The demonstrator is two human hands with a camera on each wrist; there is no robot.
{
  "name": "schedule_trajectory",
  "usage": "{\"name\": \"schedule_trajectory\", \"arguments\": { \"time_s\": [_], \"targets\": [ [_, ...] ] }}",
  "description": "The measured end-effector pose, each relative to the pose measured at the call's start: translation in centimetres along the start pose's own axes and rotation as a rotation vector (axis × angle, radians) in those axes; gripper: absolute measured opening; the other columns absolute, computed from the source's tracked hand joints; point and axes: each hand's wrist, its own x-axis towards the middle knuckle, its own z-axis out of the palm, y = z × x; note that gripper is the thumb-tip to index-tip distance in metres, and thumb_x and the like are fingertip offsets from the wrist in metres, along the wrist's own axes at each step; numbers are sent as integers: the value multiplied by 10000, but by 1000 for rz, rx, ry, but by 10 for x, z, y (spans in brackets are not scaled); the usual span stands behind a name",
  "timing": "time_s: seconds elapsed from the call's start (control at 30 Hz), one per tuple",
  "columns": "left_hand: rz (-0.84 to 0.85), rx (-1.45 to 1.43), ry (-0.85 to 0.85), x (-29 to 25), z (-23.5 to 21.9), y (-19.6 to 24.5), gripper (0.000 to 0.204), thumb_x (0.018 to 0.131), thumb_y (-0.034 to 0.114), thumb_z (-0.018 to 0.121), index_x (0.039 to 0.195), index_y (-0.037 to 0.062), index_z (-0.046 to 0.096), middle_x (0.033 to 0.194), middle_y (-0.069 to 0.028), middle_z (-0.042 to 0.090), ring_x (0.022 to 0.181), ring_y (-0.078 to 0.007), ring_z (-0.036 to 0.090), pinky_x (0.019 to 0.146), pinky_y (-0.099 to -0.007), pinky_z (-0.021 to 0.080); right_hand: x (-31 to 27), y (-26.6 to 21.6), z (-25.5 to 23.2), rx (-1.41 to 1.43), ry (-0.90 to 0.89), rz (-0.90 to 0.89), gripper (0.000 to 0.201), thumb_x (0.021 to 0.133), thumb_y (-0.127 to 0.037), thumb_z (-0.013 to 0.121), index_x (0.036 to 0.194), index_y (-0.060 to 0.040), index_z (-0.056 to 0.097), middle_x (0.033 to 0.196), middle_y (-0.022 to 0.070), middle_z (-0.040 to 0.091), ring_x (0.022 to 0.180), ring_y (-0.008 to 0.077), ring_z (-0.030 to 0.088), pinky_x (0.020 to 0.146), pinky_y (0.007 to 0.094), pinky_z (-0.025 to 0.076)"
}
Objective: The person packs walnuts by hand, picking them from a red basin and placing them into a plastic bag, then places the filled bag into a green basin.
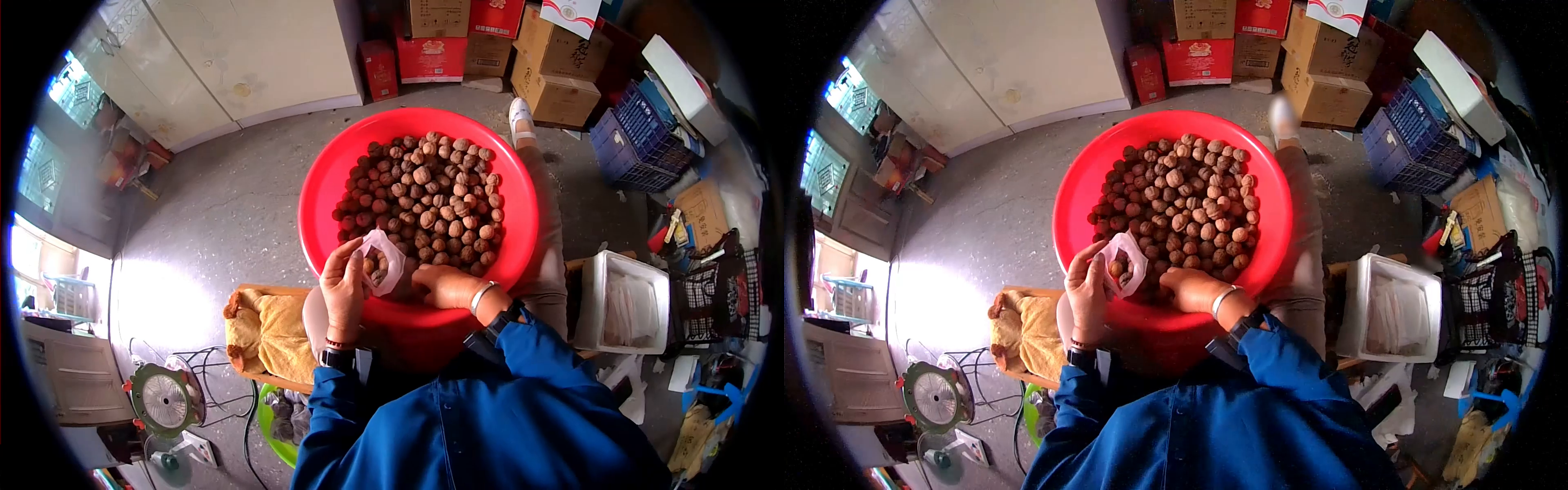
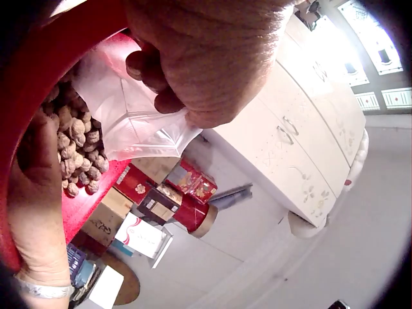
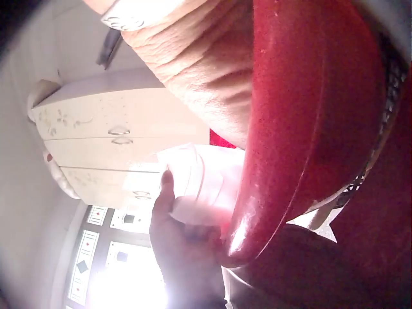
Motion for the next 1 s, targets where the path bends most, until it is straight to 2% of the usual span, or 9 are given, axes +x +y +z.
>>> {"name": "schedule_trajectory", "arguments": {
  "time_s": [0.27,0.33,0.47,0.67,0.73,0.8,0.87,0.93,1.0],
  "targets": [
    [-28,15,-4,0,1,2,233,1057,121,574,1246,27,671,824,13,662,523,-19,498,451,-171,376,0,3,6,-32,60,-49,155,843,-131,691,982,-64,699,1074,199,633,1044,421,620,927,460,514],
    [-20,22,-5,0,1,3,232,1057,123,576,1244,28,673,820,14,661,525,-20,497,451,-172,375,-3,-4,3,12,356,-30,150,848,-107,711,982,-45,683,1055,195,619,1023,413,617,898,470,514],
    [-17,8,-7,0,1,3,227,1053,127,585,1238,34,679,819,17,661,542,-17,496,457,-171,371,-10,-30,-22,165,613,-74,166,858,-59,715,1009,-32,652,1023,175,603,986,386,616,859,458,514],
    [-23,3,7,-1,2,4,217,1046,124,600,1228,42,685,812,28,659,574,-7,496,479,-165,373,-26,-100,-65,188,1040,-404,300,870,-10,720,1145,-40,605,1047,155,611,981,342,616,854,404,516],
    [-2,6,17,0,2,2,214,1047,126,599,1224,44,686,807,29,659,567,-9,496,474,-167,372,-27,-111,-68,150,1057,-438,349,868,-10,724,1192,-45,600,1091,166,623,1027,360,618,886,412,525],
    [19,8,28,0,2,0,211,1048,128,597,1221,46,687,802,30,658,561,-11,495,470,-169,372,-25,-118,-65,315,861,-463,335,872,-1,729,1188,-38,622,1098,146,628,984,290,644,820,356,544],
    [17,-13,34,0,1,1,209,1050,133,591,1216,51,688,819,22,667,544,-17,492,458,-176,372,-18,-105,-62,57,965,-481,310,885,-8,718,1178,-29,619,1084,151,640,916,274,681,755,343,558],
    [18,6,26,-1,1,3,207,1051,139,588,1210,54,688,843,12,678,529,-23,490,449,-181,374,-18,-79,-56,241,808,-195,244,897,-55,692,1130,-30,626,1051,196,654,1004,389,654,843,451,541],
    [11,-7,46,-1,2,4,207,1050,141,589,1210,54,687,859,3,685,528,-23,492,450,-180,376,-20,-62,-57,216,812,-81,173,899,-81,686,1052,-27,627,1011,183,669,946,391,657,820,463,538]
  ]
}}
